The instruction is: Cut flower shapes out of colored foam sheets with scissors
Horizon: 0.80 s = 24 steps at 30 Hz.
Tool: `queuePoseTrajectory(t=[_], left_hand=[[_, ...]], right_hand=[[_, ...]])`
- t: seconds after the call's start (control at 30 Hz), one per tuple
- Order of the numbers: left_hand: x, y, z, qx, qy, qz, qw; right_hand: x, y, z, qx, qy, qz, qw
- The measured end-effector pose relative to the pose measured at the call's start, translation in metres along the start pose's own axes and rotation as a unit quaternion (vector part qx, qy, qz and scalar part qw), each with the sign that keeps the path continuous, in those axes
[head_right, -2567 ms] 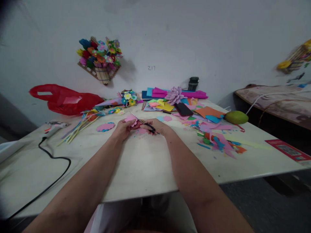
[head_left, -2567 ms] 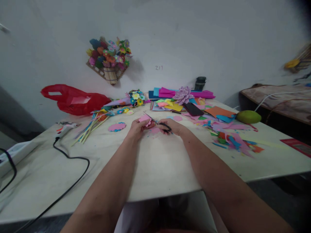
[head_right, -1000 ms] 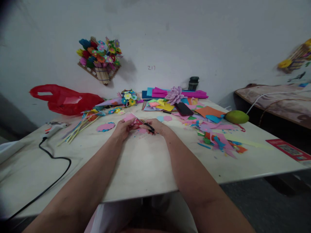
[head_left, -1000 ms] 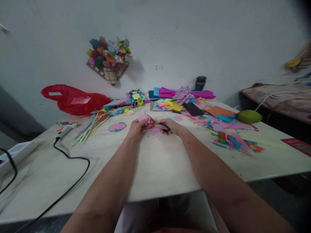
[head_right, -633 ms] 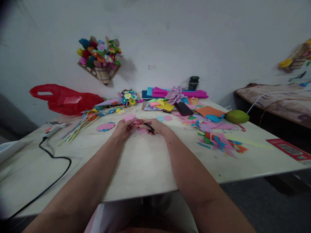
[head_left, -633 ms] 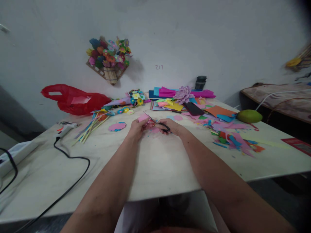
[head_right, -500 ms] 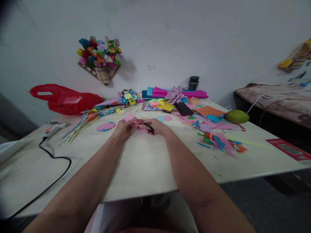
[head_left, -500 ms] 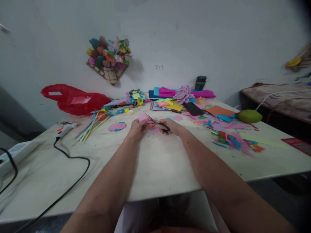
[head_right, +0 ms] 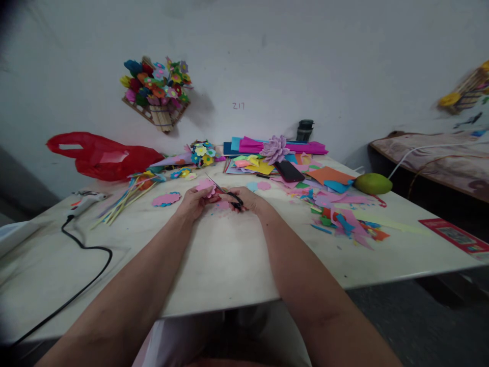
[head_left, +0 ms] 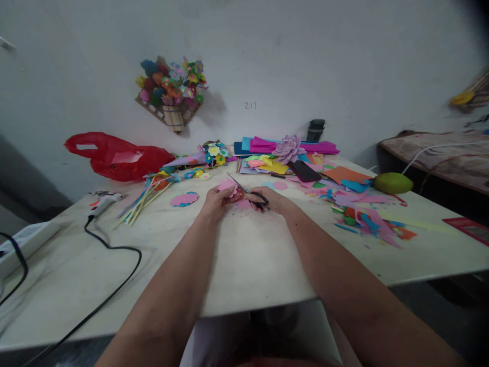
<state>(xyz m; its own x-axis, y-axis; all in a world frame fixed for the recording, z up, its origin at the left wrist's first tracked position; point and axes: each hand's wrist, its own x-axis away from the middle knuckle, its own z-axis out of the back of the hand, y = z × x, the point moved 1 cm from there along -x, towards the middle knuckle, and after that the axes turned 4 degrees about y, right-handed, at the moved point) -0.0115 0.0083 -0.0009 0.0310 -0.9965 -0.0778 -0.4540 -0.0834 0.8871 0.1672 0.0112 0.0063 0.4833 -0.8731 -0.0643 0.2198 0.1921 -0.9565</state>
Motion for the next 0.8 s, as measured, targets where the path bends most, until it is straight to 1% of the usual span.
queuePoseTrajectory(t=[0.1,0.5,0.8], left_hand=[[0.0001,0.0000,-0.0008,0.007,0.015,0.002,1.000],[0.0018,0.0015,-0.0027,-0.002,0.027,0.013,1.000],[0.0026,0.0022,-0.0029,0.002,0.018,0.012,1.000]], right_hand=[[-0.0007,0.0010,-0.0002,0.004,0.004,0.002,1.000],[-0.0027,0.0001,-0.0021,0.018,0.021,-0.019,0.999],[-0.0007,-0.0018,-0.0028,0.011,0.027,-0.022,0.999]])
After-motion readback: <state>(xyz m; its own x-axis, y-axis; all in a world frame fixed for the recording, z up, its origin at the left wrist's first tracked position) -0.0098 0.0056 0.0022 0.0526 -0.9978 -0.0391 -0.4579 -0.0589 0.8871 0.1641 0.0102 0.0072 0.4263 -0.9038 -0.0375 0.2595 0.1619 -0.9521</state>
